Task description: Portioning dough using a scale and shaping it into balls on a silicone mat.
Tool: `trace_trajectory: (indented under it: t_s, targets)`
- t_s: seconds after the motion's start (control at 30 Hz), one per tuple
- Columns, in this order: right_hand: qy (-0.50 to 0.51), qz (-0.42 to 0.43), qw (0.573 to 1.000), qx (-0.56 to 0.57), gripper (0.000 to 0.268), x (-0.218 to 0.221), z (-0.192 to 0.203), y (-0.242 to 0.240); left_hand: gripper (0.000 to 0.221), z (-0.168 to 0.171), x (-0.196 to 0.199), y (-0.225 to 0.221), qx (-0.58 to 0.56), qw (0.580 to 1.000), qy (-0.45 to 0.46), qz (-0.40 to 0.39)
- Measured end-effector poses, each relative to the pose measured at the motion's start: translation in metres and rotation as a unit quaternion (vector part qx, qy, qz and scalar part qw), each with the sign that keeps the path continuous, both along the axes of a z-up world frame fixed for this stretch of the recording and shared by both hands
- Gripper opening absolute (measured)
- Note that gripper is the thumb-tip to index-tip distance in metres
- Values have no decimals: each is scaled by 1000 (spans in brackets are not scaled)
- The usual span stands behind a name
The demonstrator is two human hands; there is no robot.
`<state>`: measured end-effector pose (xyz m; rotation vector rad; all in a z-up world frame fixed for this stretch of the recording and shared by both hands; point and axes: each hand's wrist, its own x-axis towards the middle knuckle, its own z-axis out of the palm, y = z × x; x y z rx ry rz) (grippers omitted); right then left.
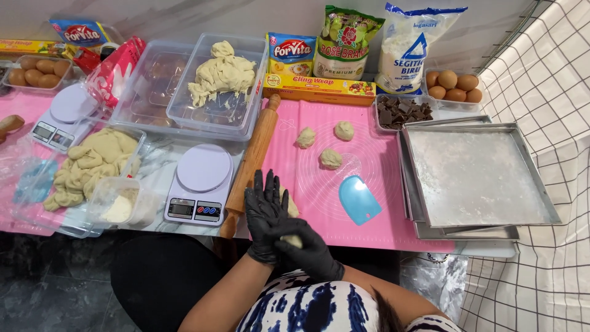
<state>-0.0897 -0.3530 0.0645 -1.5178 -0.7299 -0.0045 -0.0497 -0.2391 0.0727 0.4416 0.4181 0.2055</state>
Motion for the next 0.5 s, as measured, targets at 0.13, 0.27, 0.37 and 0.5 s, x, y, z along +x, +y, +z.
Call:
trace_trajectory:
  t_s: [0.13,0.27,0.37,0.5]
  targets:
    - [225,-93,937,250,21,22,24,-1,65,10,-4,-7,-17,995,-41,-90]
    - [230,-162,917,283,62,55,-50,-5,66,-11,-5,-25,-64,982,-44,-173]
    - [155,-52,974,155,67,22,11,5,60,7,-11,-31,22,985,-102,-139]
    - [25,123,991,-43,76,9,67,-6,61,8,-11,-24,22,989,-94,-115]
